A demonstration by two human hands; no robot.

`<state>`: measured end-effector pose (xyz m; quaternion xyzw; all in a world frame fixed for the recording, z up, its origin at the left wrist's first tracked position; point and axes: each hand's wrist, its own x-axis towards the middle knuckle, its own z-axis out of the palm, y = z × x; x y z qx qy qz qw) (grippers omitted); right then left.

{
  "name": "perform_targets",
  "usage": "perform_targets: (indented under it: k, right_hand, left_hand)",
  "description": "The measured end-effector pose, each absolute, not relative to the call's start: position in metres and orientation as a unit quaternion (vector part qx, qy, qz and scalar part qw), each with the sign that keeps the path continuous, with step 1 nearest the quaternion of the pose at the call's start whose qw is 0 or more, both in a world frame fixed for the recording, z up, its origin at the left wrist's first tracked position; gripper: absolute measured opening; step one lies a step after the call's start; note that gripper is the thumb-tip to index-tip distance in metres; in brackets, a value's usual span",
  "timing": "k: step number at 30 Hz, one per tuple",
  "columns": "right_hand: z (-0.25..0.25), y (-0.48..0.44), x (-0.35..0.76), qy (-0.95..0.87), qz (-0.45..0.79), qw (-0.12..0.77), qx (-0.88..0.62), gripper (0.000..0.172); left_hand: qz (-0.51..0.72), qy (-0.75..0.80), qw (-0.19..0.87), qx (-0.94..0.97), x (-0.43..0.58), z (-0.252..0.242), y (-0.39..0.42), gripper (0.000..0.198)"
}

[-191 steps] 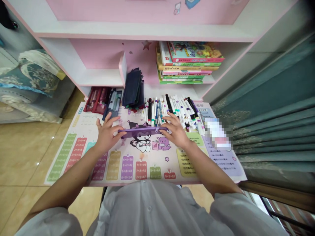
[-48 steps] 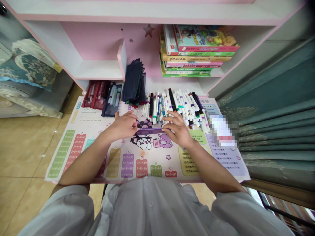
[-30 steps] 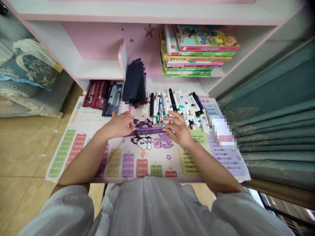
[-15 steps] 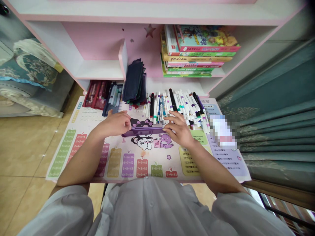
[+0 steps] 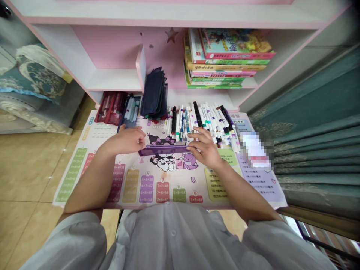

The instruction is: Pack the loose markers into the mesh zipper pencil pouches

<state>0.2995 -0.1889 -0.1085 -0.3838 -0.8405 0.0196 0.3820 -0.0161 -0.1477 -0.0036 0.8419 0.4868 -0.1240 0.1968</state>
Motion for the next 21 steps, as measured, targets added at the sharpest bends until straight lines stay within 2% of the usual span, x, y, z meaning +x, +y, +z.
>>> perform_targets:
  k: [8, 21]
  right_hand:
    - [-0.109, -0.189, 0.300, -0.841, 0.022, 0.379, -0.386, 0.013]
    - [-0.108, -0.189, 0.300, -0.838, 0.030, 0.376, -0.393, 0.014]
  left_hand:
    - [-0.158, 0.498, 0.201, 0.828, -0.016, 0.004, -0.148, 0.024]
    - [-0.127, 0.465, 0.210, 0.851, -0.037, -0.005, -0.140, 0.023]
